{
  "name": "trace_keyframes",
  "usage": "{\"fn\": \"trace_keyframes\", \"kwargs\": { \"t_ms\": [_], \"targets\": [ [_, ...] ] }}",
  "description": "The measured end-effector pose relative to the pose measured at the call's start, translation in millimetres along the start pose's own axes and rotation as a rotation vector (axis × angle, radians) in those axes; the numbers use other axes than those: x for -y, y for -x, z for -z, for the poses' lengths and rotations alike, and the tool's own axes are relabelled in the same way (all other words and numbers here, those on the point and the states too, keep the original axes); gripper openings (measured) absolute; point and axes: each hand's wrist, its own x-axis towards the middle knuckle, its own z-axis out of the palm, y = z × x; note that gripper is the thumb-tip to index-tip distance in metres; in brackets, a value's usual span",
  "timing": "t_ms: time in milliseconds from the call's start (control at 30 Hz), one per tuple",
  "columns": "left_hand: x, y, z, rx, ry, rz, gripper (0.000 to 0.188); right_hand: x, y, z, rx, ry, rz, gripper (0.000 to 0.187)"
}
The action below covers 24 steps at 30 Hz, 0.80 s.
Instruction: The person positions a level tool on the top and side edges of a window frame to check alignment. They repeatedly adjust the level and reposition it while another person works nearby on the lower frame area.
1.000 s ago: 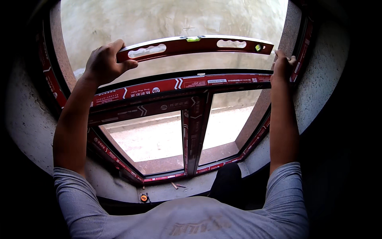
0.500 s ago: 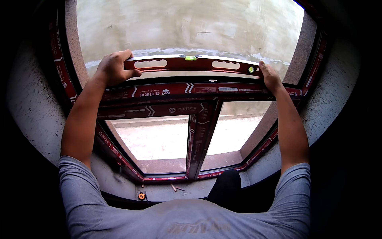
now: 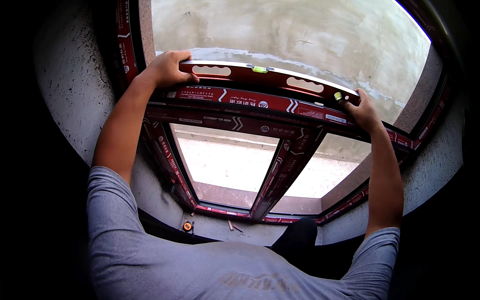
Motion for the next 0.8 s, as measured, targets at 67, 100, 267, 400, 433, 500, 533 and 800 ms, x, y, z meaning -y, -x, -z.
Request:
{"fn": "trace_keyframes", "kwargs": {
  "t_ms": [67, 100, 267, 400, 433, 500, 533, 800],
  "targets": [
    [13, 2, -3, -0.013, -0.072, 0.018, 0.058, 6, 1, -4, -0.017, 0.049, -0.001, 0.071],
    [20, 5, -5, -0.019, -0.107, 0.027, 0.059, 7, 0, -4, 0.006, 0.009, -0.032, 0.072],
    [51, 16, -10, -0.189, -0.152, 0.152, 0.095, 7, -4, -4, 0.033, 0.002, -0.017, 0.074],
    [62, 21, -32, -0.444, -0.018, 0.067, 0.07, 2, -2, -7, 0.016, -0.013, 0.02, 0.073],
    [62, 20, -35, -0.479, -0.012, 0.051, 0.067, -2, -1, -8, 0.007, -0.025, 0.023, 0.073],
    [60, 19, -40, -0.509, -0.008, 0.057, 0.059, -5, 2, -10, -0.005, -0.046, 0.014, 0.071],
    [59, 20, -37, -0.489, -0.005, 0.071, 0.06, -4, 2, -10, -0.004, -0.058, 0.009, 0.071],
    [65, 18, -35, -0.468, -0.081, 0.069, 0.074, 1, 4, -9, 0.003, -0.065, 0.004, 0.072]
  ]
}}
